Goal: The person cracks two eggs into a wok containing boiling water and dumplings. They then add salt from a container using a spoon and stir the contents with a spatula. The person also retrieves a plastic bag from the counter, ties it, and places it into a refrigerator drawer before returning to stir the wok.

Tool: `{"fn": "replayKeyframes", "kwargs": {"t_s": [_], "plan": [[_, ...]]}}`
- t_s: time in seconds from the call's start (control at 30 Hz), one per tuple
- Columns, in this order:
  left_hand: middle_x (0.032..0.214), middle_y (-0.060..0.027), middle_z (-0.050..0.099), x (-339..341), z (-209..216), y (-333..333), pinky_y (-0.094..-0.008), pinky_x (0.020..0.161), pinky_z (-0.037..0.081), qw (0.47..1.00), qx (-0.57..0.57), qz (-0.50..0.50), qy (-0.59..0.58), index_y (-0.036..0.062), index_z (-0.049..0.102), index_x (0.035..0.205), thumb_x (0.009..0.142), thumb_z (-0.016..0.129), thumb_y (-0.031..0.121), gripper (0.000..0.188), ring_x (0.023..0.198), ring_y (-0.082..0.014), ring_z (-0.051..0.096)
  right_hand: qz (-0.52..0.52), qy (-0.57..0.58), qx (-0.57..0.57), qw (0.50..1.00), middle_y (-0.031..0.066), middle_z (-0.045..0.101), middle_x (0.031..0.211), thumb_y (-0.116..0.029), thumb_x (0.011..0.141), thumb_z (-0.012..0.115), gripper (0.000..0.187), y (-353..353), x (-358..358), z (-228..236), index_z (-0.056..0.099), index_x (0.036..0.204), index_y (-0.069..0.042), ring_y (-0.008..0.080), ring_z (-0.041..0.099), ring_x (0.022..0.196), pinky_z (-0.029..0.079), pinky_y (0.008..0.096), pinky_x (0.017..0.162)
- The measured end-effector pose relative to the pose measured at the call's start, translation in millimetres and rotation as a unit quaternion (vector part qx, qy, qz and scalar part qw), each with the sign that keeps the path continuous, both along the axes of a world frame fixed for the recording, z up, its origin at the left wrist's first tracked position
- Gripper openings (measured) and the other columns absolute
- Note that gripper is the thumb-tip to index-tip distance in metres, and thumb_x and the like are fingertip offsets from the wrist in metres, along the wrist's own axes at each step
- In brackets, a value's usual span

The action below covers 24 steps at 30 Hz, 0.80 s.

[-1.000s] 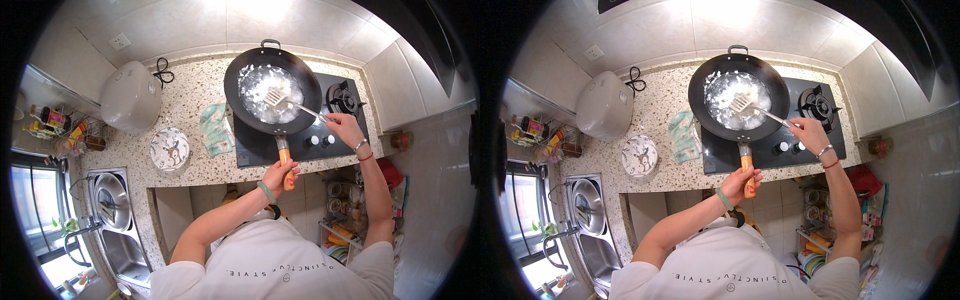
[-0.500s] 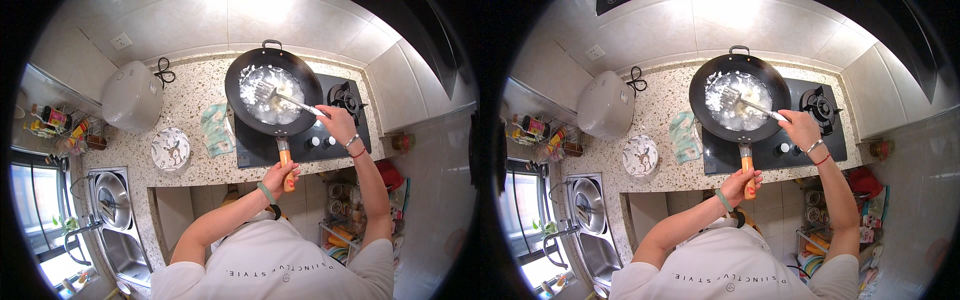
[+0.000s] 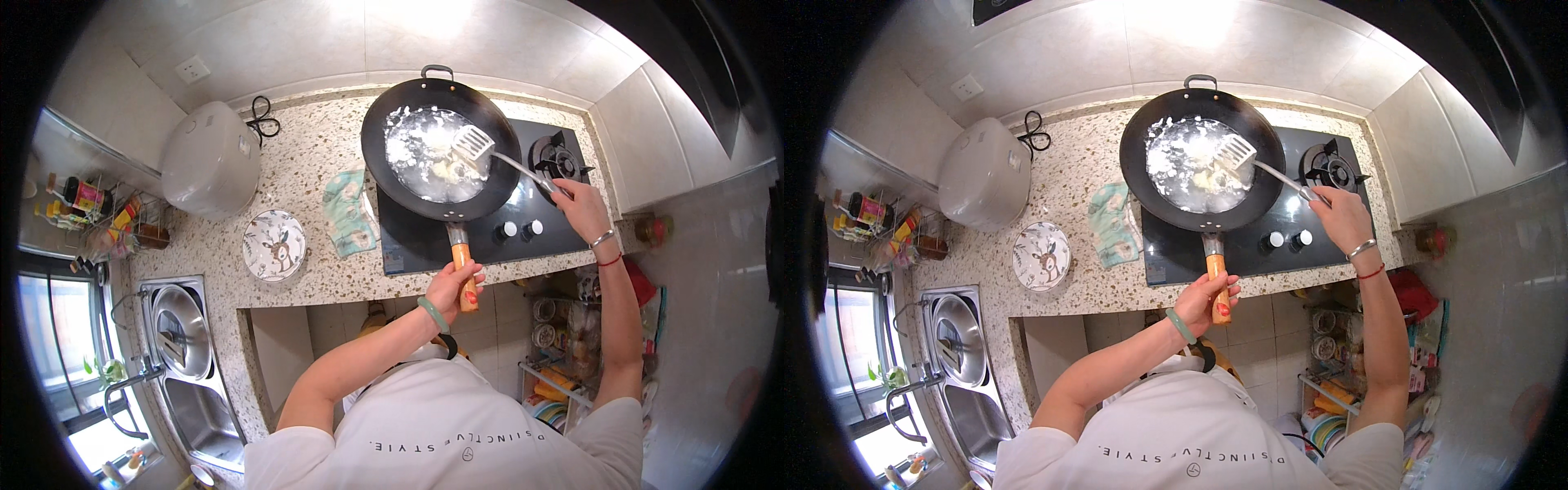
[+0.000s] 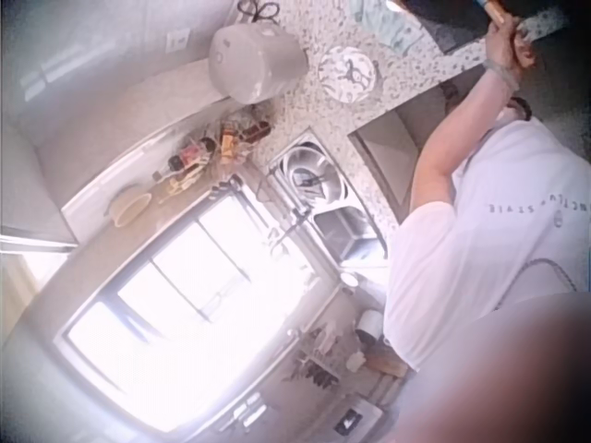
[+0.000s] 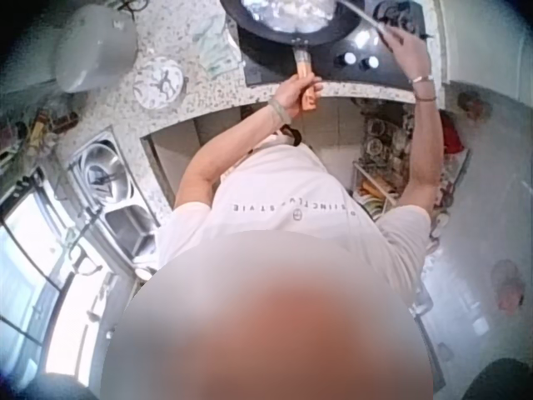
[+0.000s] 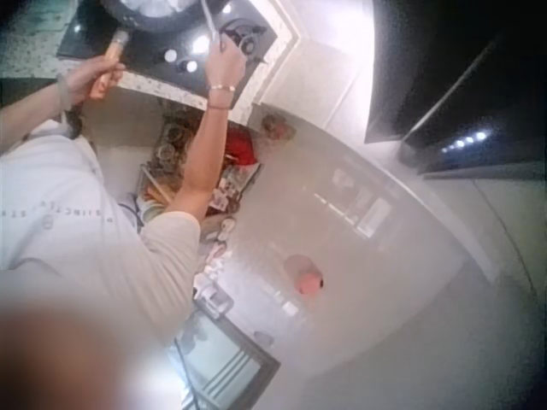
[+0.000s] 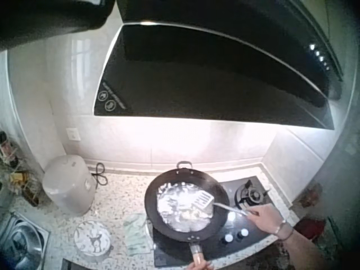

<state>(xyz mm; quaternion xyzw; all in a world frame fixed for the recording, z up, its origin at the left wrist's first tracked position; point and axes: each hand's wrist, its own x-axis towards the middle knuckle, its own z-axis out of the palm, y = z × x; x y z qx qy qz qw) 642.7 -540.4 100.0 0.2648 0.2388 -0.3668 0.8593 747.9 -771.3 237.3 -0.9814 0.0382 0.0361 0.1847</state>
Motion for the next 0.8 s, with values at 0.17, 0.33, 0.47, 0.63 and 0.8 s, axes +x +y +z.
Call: {"fn": "replayKeyframes", "kwargs": {"t_s": [0.17, 0.33, 0.47, 0.63, 0.8], "plan": [[0.102, -0.0048, 0.058, 0, -2, 0, -0.0301, 0.076, 0.052, 1.000, -0.008, 0.001, 0.000, 0.0051, 0.045, 0.110, 0.090, 0.056, 0.021, 0.027, 0.090, -0.0151, 0.058, -0.012, 0.002, 0.001, 1.000, 0.0166, 0.065, 0.082, -0.022, 0.077, 0.063, 0.031, -9, -5, -8, 0.064, 0.103, -0.005, 0.0293, 0.064, 0.074, 0.048, 0.0349, 0.065], [0.102, -0.0045, 0.058, 0, 0, 2, -0.0298, 0.076, 0.052, 1.000, 0.001, -0.001, 0.002, 0.0048, 0.045, 0.109, 0.091, 0.056, 0.021, 0.027, 0.090, -0.0146, 0.058, -0.016, 0.027, 0.028, 0.999, 0.0149, 0.065, 0.077, -0.022, 0.077, 0.063, 0.032, -5, -3, -6, 0.064, 0.104, -0.005, 0.0248, 0.064, 0.069, 0.048, 0.0328, 0.064], [0.102, -0.0043, 0.058, 0, 8, 3, -0.0292, 0.076, 0.052, 1.000, 0.009, -0.008, 0.006, 0.0048, 0.045, 0.109, 0.091, 0.056, 0.021, 0.027, 0.090, -0.0137, 0.058, -0.001, 0.023, 0.044, 0.999, 0.0135, 0.065, 0.075, -0.022, 0.078, 0.062, 0.032, 1, -1, -12, 0.064, 0.105, -0.004, 0.0226, 0.063, 0.066, 0.048, 0.0319, 0.062], [0.102, -0.0041, 0.058, 0, 4, 4, -0.0289, 0.077, 0.052, 1.000, 0.003, -0.007, -0.001, 0.0051, 0.046, 0.110, 0.091, 0.056, 0.022, 0.027, 0.091, -0.0133, 0.058, 0.018, 0.013, 0.013, 1.000, 0.0133, 0.065, 0.075, -0.023, 0.077, 0.062, 0.032, 22, 6, -14, 0.064, 0.104, -0.005, 0.0251, 0.063, 0.068, 0.048, 0.0331, 0.063], [0.103, -0.0039, 0.058, 0, 5, 3, -0.0291, 0.078, 0.052, 1.000, 0.000, -0.008, -0.002, 0.0053, 0.046, 0.110, 0.091, 0.056, 0.022, 0.028, 0.091, -0.0134, 0.058, 0.044, -0.011, 0.036, 0.998, 0.0135, 0.066, 0.079, -0.024, 0.078, 0.062, 0.031, 27, 20, -30, 0.065, 0.103, -0.006, 0.0286, 0.063, 0.074, 0.049, 0.0349, 0.068]]}}
